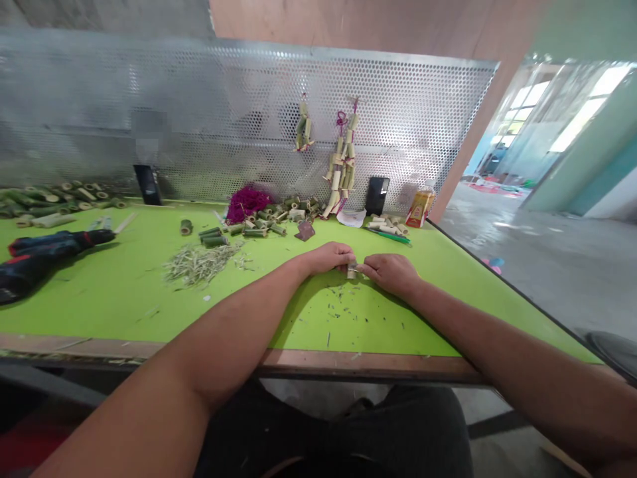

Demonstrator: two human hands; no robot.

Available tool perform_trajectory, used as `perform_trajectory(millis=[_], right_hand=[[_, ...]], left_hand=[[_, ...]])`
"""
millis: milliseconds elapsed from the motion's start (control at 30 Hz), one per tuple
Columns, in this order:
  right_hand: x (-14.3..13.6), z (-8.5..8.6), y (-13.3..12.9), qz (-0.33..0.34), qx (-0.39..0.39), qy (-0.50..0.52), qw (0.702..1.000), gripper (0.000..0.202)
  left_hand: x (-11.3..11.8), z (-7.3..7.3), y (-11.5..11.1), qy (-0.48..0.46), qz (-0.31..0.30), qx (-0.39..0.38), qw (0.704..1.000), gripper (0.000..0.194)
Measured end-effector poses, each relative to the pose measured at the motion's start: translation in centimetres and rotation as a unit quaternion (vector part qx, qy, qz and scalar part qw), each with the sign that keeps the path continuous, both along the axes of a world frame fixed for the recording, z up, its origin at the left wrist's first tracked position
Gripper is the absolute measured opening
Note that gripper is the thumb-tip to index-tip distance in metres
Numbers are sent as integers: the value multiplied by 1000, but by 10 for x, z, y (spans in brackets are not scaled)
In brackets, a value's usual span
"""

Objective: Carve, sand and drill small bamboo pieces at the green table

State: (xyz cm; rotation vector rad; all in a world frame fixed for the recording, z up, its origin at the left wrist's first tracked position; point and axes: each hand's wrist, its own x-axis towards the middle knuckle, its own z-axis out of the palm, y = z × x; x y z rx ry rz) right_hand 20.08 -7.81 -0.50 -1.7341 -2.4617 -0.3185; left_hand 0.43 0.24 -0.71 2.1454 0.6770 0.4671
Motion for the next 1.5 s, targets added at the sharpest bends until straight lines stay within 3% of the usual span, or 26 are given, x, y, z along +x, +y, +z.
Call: perform_trajectory(millis=[167,433,1133,1500], right_hand=[[-6,-1,-11,86,-11,-29,996,58],[0,0,-3,-35,51,31,998,59],[0,0,0,18,3,1,1000,54],[-10,4,-8,-32,25,-21,999,66]], left_hand=[[0,-3,3,-19,26,-17,999,30],[-5,-2,2,-21,-8,-18,1000,36],[-5,0,2,-15,-21,-30,999,34],[-4,-4,5,-15,-17,-21,1000,35]])
